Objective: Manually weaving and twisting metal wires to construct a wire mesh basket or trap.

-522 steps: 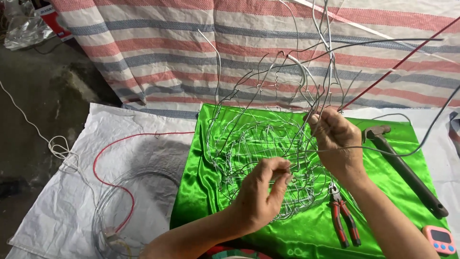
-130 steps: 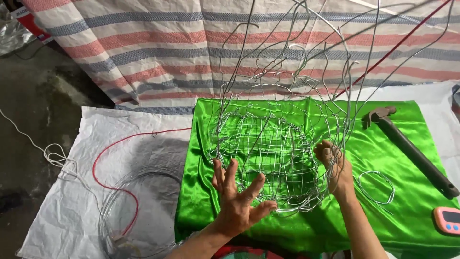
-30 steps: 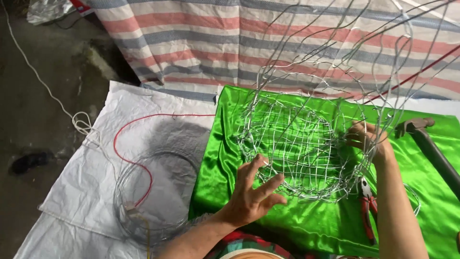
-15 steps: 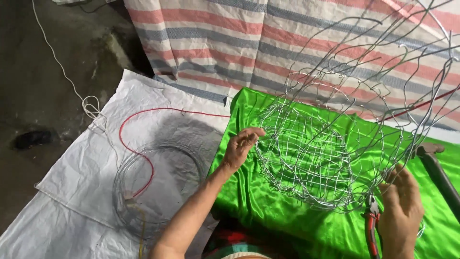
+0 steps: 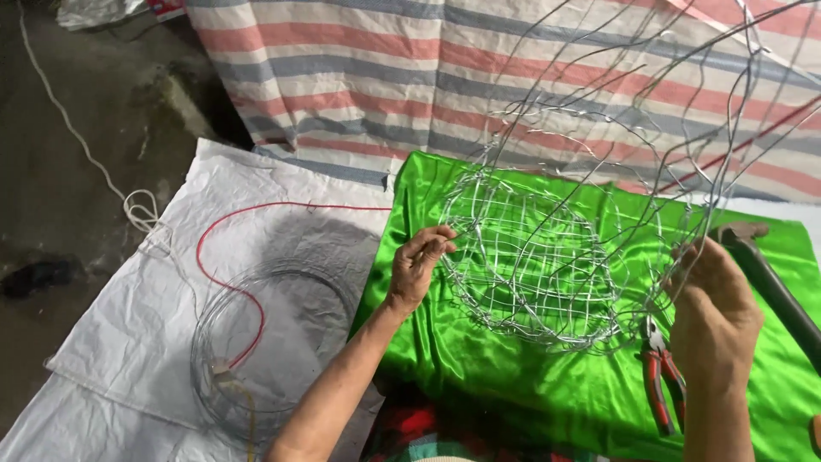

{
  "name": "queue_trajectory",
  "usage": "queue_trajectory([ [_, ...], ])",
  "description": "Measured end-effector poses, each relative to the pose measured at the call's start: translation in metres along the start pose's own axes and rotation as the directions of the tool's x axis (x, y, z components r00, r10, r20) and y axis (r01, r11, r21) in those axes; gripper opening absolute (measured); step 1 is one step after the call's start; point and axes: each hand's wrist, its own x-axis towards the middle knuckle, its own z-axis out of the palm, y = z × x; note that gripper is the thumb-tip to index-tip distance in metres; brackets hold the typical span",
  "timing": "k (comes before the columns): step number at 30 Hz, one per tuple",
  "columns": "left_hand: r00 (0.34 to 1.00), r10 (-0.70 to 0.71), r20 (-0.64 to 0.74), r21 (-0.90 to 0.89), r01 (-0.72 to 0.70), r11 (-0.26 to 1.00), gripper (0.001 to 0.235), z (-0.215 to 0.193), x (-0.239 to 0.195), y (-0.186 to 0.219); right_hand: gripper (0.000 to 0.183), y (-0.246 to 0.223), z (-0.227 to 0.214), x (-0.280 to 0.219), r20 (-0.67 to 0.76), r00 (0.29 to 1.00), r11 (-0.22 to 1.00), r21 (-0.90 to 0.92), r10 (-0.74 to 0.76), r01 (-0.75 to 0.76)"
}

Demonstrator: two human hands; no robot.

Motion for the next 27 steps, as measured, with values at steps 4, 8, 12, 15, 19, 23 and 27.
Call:
queue_trajectory([
  [4, 0.999, -0.039, 0.002, 0.011, 0.039, 0.999, 0.02, 0.009, -0.007, 0.015, 0.041, 0.006, -0.011, 0.018, -0.04, 0.997, 0.994, 0.097, 0.059, -0.055],
  [8, 1.0, 0.017, -0.003, 0.004, -0.017, 1.0, 0.014, 0.012, -0.014, 0.02, 0.031, 0.004, -0.001, 0.027, -0.032, 0.999, 0.975, 0.216, -0.042, 0.048],
  [12, 0.999, -0.029, -0.019, 0.113, 0.031, 0.993, 0.02, 0.021, -0.03, 0.064, 0.023, -0.011, 0.002, 0.034, -0.021, 0.988, 0.922, 0.357, -0.154, 0.151],
  [15, 1.0, -0.012, -0.012, 0.084, 0.013, 0.996, 0.017, 0.027, -0.042, 0.088, 0.02, -0.036, 0.011, 0.041, -0.069, 0.996, 0.942, 0.328, -0.051, 0.071],
  [19, 1.0, -0.018, -0.006, 0.158, 0.019, 0.987, 0.017, 0.031, -0.056, 0.094, 0.029, -0.028, 0.014, 0.06, -0.014, 0.992, 0.945, 0.302, -0.128, 0.126],
  [23, 0.997, -0.066, 0.028, 0.23, 0.058, 0.972, 0.009, 0.026, -0.066, 0.073, 0.006, -0.005, 0.018, 0.083, 0.043, 0.984, 0.933, 0.327, -0.173, 0.15],
  [27, 0.981, -0.192, 0.005, 0.373, 0.176, 0.911, 0.017, 0.024, -0.068, 0.072, 0.011, 0.001, 0.02, 0.092, 0.014, 0.984, 0.965, 0.198, -0.175, 0.169],
])
